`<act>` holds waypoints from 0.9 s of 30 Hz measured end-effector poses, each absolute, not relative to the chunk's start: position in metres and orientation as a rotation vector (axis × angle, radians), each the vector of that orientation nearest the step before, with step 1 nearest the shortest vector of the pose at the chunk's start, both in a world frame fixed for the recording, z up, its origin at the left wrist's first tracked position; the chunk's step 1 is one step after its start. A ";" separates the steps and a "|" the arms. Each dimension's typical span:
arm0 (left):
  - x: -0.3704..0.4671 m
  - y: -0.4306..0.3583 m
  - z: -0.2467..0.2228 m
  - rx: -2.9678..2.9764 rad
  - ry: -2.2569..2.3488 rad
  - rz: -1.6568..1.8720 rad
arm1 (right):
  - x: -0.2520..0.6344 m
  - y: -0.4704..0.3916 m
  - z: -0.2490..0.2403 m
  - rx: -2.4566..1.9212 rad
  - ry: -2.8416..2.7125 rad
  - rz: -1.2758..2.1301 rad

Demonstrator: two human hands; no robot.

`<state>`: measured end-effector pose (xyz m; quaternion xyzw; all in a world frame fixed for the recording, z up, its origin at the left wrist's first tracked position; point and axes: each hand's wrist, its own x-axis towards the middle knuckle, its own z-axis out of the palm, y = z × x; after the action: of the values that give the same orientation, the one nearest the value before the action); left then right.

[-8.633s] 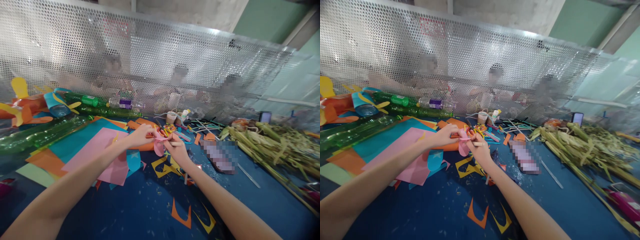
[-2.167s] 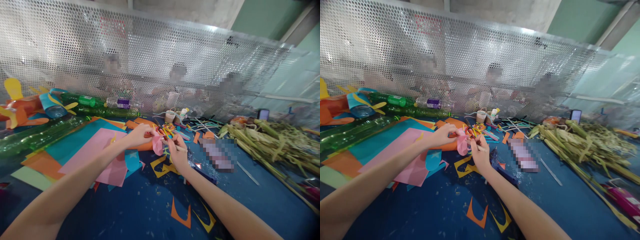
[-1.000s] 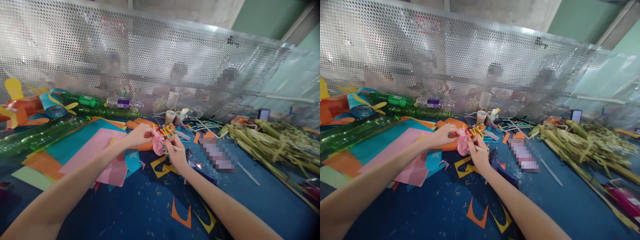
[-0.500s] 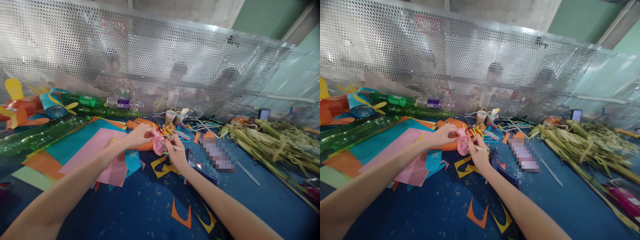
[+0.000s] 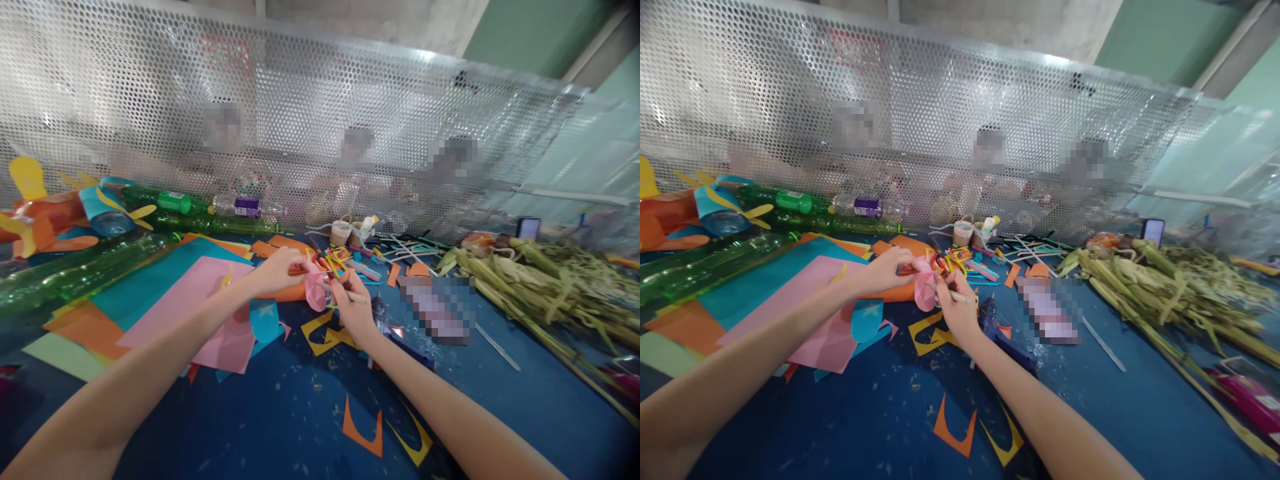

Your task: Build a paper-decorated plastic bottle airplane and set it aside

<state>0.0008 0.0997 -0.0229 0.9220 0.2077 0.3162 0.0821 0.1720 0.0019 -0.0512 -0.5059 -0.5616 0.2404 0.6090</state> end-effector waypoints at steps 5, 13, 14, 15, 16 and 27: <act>0.001 0.100 -0.023 2.743 0.606 0.950 | 0.171 0.002 -0.051 -1.195 -1.277 0.549; 0.001 0.101 -0.024 2.742 0.593 0.971 | 0.174 0.003 -0.053 -1.185 -1.296 0.537; 0.001 0.101 -0.024 2.742 0.593 0.971 | 0.173 0.003 -0.053 -1.184 -1.299 0.534; 0.001 0.101 -0.024 2.742 0.593 0.965 | 0.173 0.003 -0.053 -1.182 -1.300 0.534; 0.001 0.101 -0.024 2.741 0.598 0.958 | 0.173 0.003 -0.053 -1.177 -1.304 0.541; 0.001 0.100 -0.023 2.749 0.626 0.942 | 0.171 0.002 -0.050 -1.166 -1.288 0.558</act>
<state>0.0011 0.1000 -0.0233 0.9216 0.2097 0.3156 0.0844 0.1708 0.0016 -0.0503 -0.5054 -0.5584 0.2421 0.6117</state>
